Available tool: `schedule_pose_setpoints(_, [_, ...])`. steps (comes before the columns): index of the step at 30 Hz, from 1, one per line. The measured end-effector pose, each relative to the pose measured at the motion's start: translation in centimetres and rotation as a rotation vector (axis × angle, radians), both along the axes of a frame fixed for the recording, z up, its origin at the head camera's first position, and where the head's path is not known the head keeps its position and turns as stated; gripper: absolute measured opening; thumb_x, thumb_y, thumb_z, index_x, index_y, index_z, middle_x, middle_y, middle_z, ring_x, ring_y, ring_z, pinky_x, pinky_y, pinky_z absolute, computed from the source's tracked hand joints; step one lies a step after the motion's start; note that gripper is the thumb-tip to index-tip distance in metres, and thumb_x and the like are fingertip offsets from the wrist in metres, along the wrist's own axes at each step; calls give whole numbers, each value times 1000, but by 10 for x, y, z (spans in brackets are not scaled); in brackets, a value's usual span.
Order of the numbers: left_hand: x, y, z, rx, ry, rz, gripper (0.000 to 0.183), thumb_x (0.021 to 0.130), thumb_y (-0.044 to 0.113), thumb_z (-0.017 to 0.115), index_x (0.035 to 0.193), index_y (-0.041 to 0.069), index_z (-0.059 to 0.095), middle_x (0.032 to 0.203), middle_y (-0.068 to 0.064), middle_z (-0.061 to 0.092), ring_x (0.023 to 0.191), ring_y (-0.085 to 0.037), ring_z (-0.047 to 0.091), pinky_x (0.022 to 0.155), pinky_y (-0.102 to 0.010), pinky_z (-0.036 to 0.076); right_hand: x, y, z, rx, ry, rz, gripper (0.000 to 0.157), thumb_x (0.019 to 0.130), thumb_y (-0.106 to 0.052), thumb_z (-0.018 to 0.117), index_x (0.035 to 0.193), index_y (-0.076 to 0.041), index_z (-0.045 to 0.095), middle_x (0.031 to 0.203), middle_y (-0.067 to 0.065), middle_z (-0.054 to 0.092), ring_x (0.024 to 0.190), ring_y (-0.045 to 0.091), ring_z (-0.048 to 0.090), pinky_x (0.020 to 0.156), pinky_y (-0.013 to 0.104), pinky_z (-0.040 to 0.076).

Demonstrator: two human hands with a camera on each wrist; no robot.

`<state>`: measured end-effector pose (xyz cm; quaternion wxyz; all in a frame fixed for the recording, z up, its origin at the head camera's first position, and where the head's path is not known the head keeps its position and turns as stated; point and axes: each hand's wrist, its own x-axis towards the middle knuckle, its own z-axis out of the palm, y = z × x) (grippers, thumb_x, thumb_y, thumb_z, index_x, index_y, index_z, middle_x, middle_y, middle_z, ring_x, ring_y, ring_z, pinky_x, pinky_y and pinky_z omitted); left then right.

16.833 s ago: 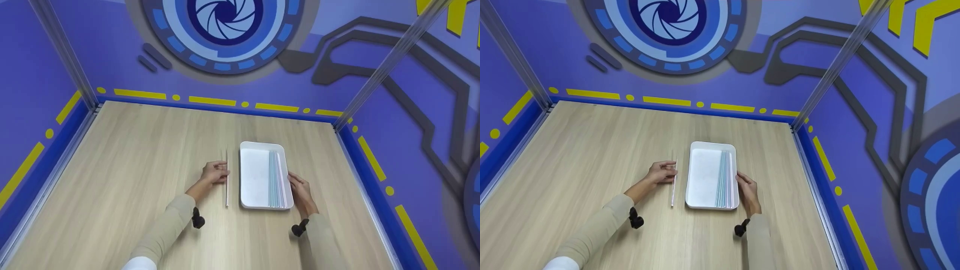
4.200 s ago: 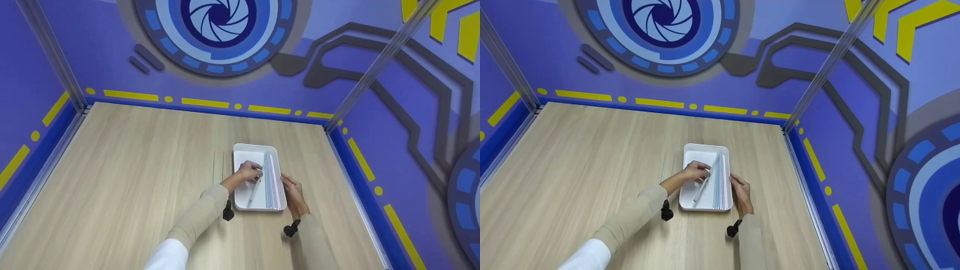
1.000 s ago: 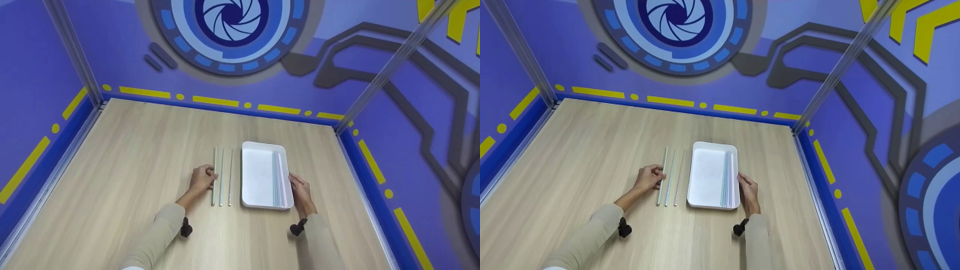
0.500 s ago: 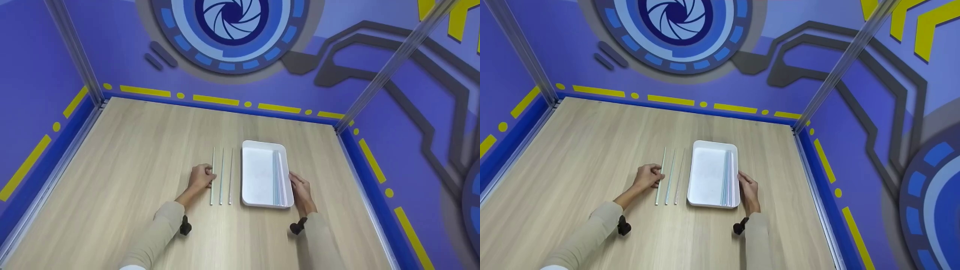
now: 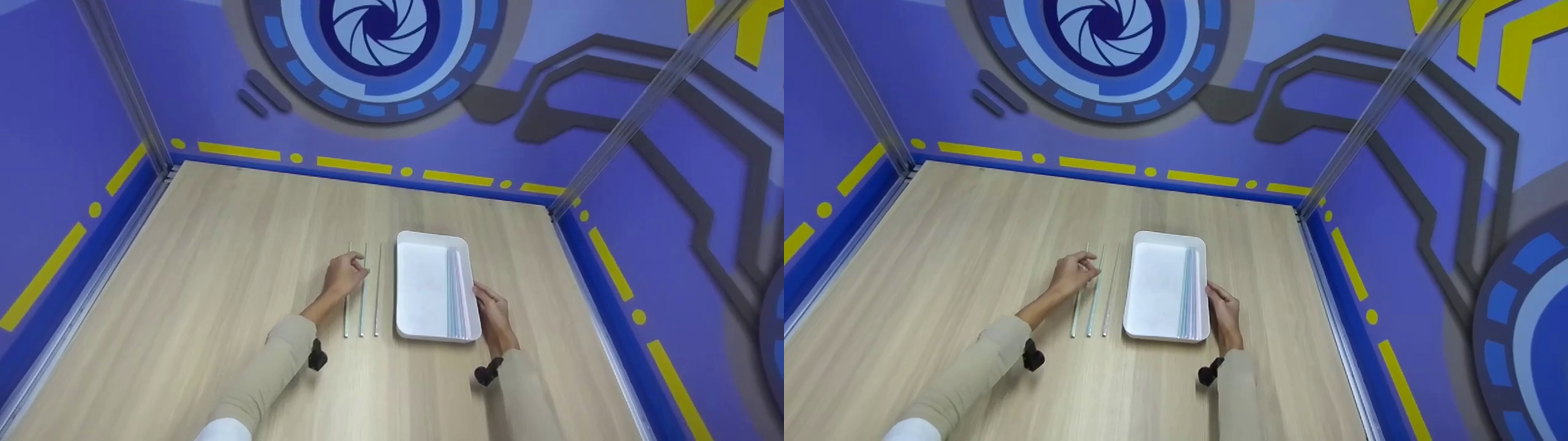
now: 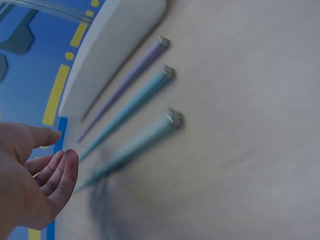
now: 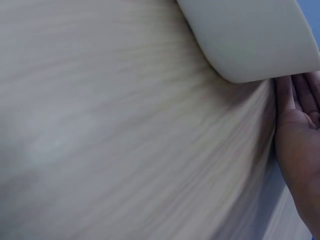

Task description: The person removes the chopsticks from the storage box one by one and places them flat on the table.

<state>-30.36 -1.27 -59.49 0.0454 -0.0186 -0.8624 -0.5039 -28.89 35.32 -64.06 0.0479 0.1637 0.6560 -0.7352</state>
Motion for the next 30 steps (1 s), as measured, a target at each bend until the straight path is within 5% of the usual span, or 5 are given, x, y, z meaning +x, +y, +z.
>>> schedule_pose_setpoints(6, [-17,40,28,6,29,-111,26,91,8,70,116,-1,71,98,-14,74,82,-23,69,69,-29,57,1,-1,-2,-4,59,0,48,104,-18,59,144,6,52,154,23,48,146,31,45,107,23,52])
schedule_pose_setpoints(12, [-28,88,43,44,-63,-230,26,94,7,69,118,-3,68,96,-14,71,69,-13,63,59,-19,52,1,-1,-3,-7,56,-10,47,103,-17,61,144,5,53,153,22,50,143,27,49,106,22,52])
schedule_pose_setpoints(18, [-36,130,39,31,-226,-296,27,89,7,74,114,-4,70,93,-17,75,71,-22,73,58,-21,58,1,-1,-2,-4,54,-31,47,102,-17,61,143,5,54,152,23,51,138,24,53,101,20,55])
schedule_pose_setpoints(25, [-35,152,22,-4,-450,-266,26,88,6,73,112,-4,68,91,-16,72,93,-35,75,84,-42,65,2,-2,-3,-1,49,-37,46,103,-16,61,143,5,54,149,24,53,126,18,60,97,19,56])
schedule_pose_setpoints(30, [-28,170,23,-147,-496,-322,26,85,12,78,106,1,67,90,-7,66,86,-28,72,73,-33,63,1,1,0,-4,42,-41,45,103,-15,59,143,5,54,151,24,52,127,18,60,95,18,56])
